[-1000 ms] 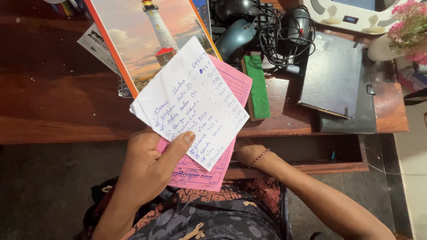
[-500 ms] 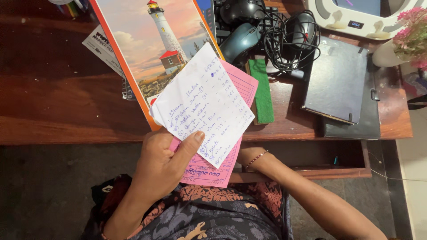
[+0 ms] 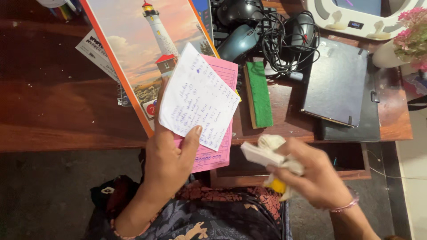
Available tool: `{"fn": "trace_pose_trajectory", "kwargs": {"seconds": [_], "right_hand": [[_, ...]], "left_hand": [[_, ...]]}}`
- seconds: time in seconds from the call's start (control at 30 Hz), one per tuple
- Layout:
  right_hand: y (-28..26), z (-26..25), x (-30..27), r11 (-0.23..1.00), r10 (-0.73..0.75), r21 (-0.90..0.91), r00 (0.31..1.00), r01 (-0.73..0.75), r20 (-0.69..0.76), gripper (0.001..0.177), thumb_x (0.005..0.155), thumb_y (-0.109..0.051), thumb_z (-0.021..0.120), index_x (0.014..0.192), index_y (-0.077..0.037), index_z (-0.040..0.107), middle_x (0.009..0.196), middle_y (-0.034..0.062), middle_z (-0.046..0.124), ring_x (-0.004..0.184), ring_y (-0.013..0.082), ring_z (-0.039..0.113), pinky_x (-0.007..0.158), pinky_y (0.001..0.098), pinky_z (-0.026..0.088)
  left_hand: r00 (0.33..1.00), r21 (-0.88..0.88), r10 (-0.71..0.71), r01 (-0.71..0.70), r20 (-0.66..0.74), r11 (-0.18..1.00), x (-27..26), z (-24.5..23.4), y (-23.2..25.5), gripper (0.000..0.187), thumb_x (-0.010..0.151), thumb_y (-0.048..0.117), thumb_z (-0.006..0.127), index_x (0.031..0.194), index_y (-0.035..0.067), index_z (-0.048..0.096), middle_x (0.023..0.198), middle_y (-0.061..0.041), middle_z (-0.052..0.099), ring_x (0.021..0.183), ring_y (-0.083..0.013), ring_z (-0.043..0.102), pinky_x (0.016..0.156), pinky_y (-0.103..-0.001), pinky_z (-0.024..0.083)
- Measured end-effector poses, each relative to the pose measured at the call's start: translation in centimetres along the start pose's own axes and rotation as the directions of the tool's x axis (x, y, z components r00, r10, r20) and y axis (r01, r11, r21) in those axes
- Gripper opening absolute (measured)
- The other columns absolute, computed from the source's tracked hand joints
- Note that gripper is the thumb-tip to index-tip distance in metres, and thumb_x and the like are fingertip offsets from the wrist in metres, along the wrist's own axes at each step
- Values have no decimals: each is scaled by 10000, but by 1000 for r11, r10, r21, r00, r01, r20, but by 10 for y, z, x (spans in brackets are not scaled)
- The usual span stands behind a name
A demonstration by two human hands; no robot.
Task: The person wipes various items on a wooden desk using a yellow cloth. They clean a lighthouse box, a green sponge, a spiral notebook, a black notebook, and a computer mouse, then place them into a drawer.
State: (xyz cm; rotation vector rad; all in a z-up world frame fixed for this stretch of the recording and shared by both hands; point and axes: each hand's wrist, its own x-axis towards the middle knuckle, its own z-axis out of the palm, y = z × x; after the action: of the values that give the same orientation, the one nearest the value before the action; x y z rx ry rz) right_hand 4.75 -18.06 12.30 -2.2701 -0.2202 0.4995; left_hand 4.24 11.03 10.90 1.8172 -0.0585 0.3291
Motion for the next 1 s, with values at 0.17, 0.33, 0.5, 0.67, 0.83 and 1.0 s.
{"fn": "trace_pose_trajectory", "kwargs": {"seconds": [0.17, 0.33, 0.5, 0.67, 0.83, 1.0], "right_hand": [[-21, -7, 25, 866, 1, 496, 994, 54, -110, 405, 793, -125, 771, 1166, 9, 683, 914, 93, 770, 710, 162, 769, 580, 309, 661], [-40, 15, 51, 932, -77, 333, 974, 146, -212, 423, 841, -107, 794, 1231, 8, 677, 972, 66, 768, 828, 86, 711, 690, 235, 600], [-33, 17, 46, 933, -184, 277, 966, 231, -184, 215, 880, -55, 782, 1022, -7, 627, 917, 46, 727, 844, 71, 721, 696, 229, 593], [10, -3, 25, 921, -235, -279, 960, 270, 155, 188, 859, -201, 819, 967, -112, 694, 928, 54, 716, 774, 183, 731, 651, 300, 583], [73, 34, 29, 665, -285, -618, 907, 420, 310, 337, 773, -123, 694, 1107, -92, 664, 1042, 117, 661, 889, 320, 696, 724, 415, 576], [108, 57, 48, 679, -157, -640, 923, 359, 351, 641, 756, -37, 613, 1385, -161, 634, 1140, 192, 702, 708, 348, 710, 616, 478, 563]], "left_hand": [[993, -100, 111, -108, 27, 989, -1, 19, 11, 762, 1019, 66, 593, 1596, -18, 103, 1576, -284, 419, 1325, -269, 612, 1028, -363, 557], [992, -249, 63, -34, 110, 968, -5, 29, 13, 606, 1036, 157, 683, 1517, -23, 361, 1358, -175, 676, 1219, -204, 689, 991, -314, 579], [997, -182, -72, 78, 35, 980, -1, 33, 4, 258, 980, 120, 706, 1186, -32, 673, 1042, -97, 788, 914, -122, 741, 803, -275, 597], [987, -296, -150, 126, -58, 947, 5, 8, -6, 162, 1000, 45, 703, 1136, -41, 685, 1027, -99, 777, 897, -80, 698, 772, -257, 587], [991, -309, -90, 56, -99, 950, 0, -12, -3, 239, 1042, 31, 666, 1259, -53, 609, 1159, -98, 735, 1028, -86, 681, 899, -256, 574], [990, -257, -109, 83, -89, 963, -8, -16, 2, 247, 1033, 49, 679, 1250, -50, 612, 1145, -99, 747, 1010, -95, 696, 880, -254, 581]]}}
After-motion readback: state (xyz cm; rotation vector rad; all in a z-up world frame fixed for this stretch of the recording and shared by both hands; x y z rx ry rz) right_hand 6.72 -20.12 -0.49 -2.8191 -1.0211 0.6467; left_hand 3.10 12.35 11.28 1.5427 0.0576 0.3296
